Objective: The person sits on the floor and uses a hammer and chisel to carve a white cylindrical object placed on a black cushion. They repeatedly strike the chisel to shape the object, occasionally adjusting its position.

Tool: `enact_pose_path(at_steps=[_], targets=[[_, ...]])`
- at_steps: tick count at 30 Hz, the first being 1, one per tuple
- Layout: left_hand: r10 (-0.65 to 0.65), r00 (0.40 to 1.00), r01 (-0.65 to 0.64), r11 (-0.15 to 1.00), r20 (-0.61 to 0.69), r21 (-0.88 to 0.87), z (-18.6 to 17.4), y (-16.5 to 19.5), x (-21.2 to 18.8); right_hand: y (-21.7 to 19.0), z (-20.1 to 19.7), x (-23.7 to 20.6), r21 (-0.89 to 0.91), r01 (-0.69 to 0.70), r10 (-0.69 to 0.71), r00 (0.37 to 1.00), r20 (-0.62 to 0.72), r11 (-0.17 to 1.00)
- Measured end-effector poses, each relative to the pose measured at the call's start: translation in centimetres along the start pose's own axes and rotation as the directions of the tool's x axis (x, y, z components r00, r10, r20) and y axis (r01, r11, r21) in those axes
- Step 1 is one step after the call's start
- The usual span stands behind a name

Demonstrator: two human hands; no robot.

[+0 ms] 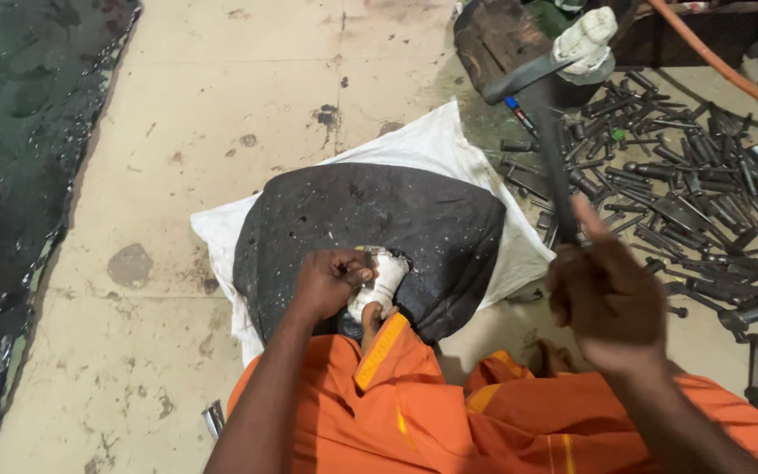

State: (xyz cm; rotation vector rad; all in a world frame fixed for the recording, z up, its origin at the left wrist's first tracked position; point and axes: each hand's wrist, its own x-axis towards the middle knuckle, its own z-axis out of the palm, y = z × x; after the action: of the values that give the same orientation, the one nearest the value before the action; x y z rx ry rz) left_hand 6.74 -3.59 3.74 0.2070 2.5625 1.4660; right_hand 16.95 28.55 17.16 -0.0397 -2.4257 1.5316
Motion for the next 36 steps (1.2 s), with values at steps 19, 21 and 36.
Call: enact_pose_path(at_steps=[19,21,36], targets=[[0.257,0.964,-0.265,0.917,0.066,0.298,1.0,1.5,0.9,5.3,3.1,-4.5,-0.186,-0.167,0.232,0.882,0.41,0.968],[0.235,0.971,-0.234,0.912,0.04,0.337,1.2,1.5,0.8,5.2,3.1,-4.5,0.076,-0.321,0.287,0.912,0.293,0.944],[0.246,0.965,-0.26,0.836,0.092,0.484,2.0,1.8,0.6,5.8,5.0,-8.2,-0.22,-0.138,0.178,0.968,0.175,0.966]])
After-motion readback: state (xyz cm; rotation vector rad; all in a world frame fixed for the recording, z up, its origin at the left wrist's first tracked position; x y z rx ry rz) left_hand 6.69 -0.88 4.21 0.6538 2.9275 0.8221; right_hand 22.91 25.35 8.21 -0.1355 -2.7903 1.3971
